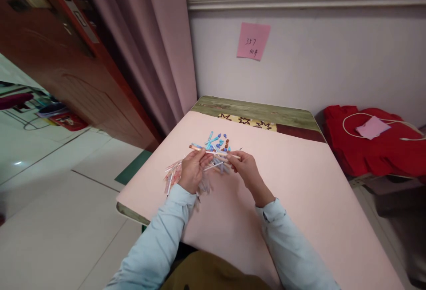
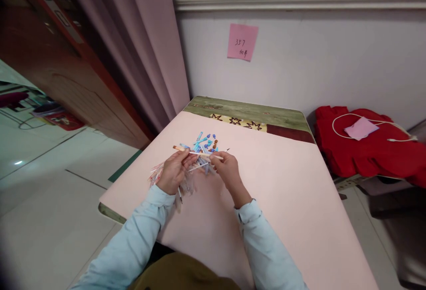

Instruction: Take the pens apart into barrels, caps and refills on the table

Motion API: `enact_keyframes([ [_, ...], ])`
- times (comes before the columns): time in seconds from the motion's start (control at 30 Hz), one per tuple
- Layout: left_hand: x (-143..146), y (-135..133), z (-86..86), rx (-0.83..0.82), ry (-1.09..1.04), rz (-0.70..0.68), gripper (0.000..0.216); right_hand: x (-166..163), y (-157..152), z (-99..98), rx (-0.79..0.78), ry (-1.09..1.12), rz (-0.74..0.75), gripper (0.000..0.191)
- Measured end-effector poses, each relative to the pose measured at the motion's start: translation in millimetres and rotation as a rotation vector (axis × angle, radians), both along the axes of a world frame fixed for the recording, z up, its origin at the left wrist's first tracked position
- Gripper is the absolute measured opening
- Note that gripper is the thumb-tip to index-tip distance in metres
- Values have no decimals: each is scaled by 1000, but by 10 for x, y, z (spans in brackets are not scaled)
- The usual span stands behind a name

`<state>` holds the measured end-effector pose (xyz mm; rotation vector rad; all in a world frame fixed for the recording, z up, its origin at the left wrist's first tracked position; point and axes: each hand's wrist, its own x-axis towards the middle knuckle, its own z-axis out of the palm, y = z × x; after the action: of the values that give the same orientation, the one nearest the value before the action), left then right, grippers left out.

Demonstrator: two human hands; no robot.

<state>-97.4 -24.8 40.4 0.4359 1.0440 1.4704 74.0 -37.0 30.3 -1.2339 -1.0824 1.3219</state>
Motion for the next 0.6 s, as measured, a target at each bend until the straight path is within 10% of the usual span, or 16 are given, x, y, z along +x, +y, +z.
enact_keyframes([
  [0.23,-183,96,-80,114,208,191,21,264,103,-50,135,-348,-133,28],
  [0.6,-198,118,-195,159,600,79,40,8,81,-377,521,-731,42,41],
])
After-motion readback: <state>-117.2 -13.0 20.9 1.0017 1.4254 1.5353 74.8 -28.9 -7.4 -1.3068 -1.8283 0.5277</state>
